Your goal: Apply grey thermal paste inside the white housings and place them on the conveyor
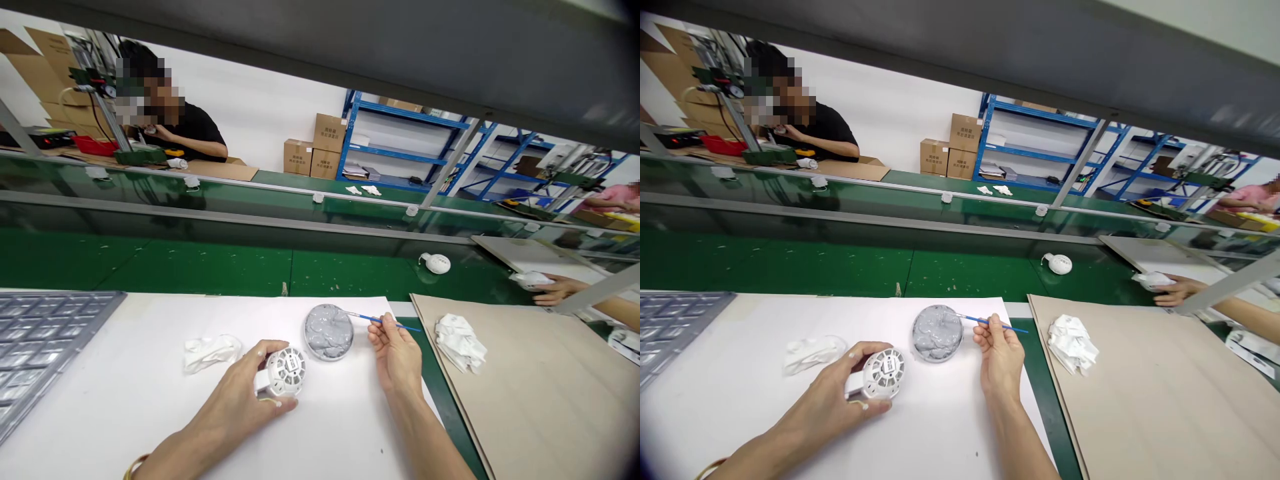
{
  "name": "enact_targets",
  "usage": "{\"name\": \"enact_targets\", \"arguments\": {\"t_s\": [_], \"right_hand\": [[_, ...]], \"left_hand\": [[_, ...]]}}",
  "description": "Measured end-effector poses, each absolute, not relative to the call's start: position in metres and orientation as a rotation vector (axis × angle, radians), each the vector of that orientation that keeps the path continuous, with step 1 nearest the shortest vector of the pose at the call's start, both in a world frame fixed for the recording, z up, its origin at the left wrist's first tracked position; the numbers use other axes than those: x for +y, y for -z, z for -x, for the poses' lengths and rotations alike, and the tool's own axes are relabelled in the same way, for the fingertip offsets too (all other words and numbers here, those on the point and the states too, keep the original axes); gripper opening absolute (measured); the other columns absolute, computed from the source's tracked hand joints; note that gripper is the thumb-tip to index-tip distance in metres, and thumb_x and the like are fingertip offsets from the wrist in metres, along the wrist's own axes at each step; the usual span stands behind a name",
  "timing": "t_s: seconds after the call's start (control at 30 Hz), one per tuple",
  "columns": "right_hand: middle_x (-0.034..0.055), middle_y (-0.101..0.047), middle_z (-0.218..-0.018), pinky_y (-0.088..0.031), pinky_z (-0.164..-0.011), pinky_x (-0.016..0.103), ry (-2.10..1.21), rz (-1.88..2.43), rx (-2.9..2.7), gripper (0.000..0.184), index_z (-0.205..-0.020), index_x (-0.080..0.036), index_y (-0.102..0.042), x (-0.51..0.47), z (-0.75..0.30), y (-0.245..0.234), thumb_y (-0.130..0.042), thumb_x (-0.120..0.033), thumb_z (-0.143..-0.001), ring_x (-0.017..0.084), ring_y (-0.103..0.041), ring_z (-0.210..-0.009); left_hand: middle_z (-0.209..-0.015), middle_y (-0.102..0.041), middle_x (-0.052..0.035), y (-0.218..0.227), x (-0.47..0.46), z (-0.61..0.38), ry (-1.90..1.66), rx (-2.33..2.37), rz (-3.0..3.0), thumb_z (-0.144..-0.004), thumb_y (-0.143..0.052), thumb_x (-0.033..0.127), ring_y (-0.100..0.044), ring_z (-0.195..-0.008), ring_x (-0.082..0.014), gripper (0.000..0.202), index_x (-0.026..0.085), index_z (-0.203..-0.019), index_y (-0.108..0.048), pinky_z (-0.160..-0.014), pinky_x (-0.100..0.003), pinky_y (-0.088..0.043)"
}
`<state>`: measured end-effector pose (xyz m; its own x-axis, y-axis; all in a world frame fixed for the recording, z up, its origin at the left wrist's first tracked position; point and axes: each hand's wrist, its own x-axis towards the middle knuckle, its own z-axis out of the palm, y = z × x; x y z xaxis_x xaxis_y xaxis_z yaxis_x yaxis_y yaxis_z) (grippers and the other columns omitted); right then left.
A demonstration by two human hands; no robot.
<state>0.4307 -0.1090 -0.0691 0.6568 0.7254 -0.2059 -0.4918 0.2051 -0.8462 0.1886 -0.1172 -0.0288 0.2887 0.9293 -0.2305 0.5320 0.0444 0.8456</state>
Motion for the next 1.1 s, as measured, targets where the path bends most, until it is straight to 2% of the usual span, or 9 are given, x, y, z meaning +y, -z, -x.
{"name": "enact_targets", "arguments": {"t_s": [0.2, 0.47, 0.77, 1.1], "right_hand": [[0.0031, -0.063, -0.069, -0.053, -0.048, 0.021, -0.855, 1.063, -0.278, 0.03, -0.078, -0.013, -0.061, -0.109, -0.43, 0.067, -0.078, -0.034, -0.065, 0.012, -0.061, -0.057], [0.0022, -0.06, -0.066, -0.049, -0.046, 0.017, -0.903, 1.02, -0.209, 0.029, -0.075, -0.012, -0.059, -0.111, -0.423, 0.055, -0.078, -0.032, -0.065, 0.009, -0.056, -0.055], [0.0002, -0.057, -0.06, -0.044, -0.043, 0.021, -1.027, 1.105, -0.373, 0.032, -0.072, -0.016, -0.055, -0.137, -0.389, 0.039, -0.074, -0.041, -0.068, 0.011, -0.053, -0.05], [0.0038, -0.063, -0.06, -0.047, -0.047, 0.026, -0.964, 1.274, -0.466, 0.037, -0.071, -0.014, -0.057, -0.147, -0.378, 0.058, -0.075, -0.046, -0.066, 0.014, -0.056, -0.05]], "left_hand": [[-0.113, -0.058, -0.0058, 0.026, -0.115, -0.187, -0.435, 1.333, -1.669, -0.064, -0.067, 0.029, -0.053, -0.108, -0.0264, 0.055, 0.024, -0.116, -0.049, -0.09, -0.037, -0.047], [-0.113, -0.058, -0.0059, 0.026, -0.115, -0.187, -0.459, 1.326, -1.66, -0.064, -0.068, 0.03, -0.053, -0.108, -0.0263, 0.056, 0.024, -0.116, -0.049, -0.089, -0.036, -0.048], [-0.114, -0.059, -0.0065, 0.03, -0.116, -0.188, -0.526, 1.284, -1.734, -0.063, -0.071, 0.032, -0.055, -0.106, -0.0269, 0.057, 0.023, -0.115, -0.05, -0.092, -0.039, -0.045], [-0.106, -0.061, -0.0023, 0.032, -0.115, -0.187, -0.559, 1.222, -1.714, -0.062, -0.072, 0.028, -0.059, -0.092, -0.0218, 0.054, 0.024, -0.111, -0.05, -0.079, -0.033, -0.05]]}}
